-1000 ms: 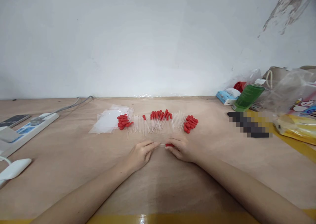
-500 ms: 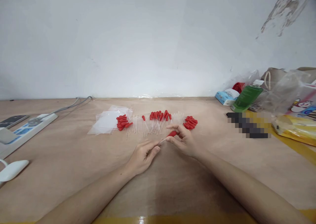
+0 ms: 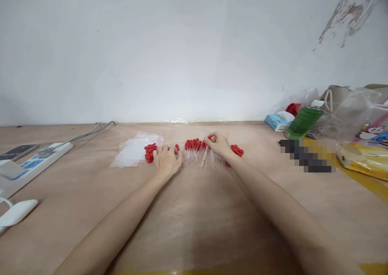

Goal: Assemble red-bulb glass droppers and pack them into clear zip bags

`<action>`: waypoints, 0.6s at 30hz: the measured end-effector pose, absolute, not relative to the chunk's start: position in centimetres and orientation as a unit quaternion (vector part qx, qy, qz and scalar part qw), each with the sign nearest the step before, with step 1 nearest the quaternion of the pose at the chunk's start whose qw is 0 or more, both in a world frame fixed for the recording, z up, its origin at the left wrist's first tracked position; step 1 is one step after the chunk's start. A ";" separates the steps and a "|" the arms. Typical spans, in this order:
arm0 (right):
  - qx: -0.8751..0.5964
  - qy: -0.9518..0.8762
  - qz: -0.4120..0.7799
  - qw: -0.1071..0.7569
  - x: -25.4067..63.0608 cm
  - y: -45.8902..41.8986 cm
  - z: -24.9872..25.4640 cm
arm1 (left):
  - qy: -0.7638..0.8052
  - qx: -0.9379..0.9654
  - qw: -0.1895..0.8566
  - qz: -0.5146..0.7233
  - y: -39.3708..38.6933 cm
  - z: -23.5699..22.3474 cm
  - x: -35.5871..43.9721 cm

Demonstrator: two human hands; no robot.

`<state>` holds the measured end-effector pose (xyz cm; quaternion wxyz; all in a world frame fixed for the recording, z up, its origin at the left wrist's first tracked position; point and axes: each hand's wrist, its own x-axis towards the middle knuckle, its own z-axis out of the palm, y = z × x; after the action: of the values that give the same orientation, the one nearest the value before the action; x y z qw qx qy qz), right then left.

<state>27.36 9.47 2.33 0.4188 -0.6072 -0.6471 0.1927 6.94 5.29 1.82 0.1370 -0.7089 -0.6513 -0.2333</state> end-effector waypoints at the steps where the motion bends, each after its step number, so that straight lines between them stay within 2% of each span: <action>1: -0.621 -0.652 0.176 0.398 26.6 10.0 2.7 | -0.668 -0.699 0.139 -0.214 6.0 2.2 7.1; 4: -0.645 -0.668 0.136 0.346 24.7 11.4 3.3 | -0.699 -0.683 0.132 -0.164 7.4 2.8 7.7; 8: -0.665 -0.662 0.119 0.326 23.4 11.9 3.4 | -0.712 -0.682 0.114 -0.120 8.1 2.6 8.2; 12: -0.684 -0.649 0.084 0.323 23.3 10.2 2.8 | -0.713 -0.684 0.105 -0.118 8.0 2.5 8.2; 18: -0.683 -0.694 0.016 0.229 23.7 6.0 1.9 | -0.698 -0.697 0.085 -0.140 7.7 3.4 9.2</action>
<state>23.66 6.01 1.94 0.2290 -0.6827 -0.6937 0.0155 9.18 7.68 3.42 0.0852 -0.6965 -0.6985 -0.1404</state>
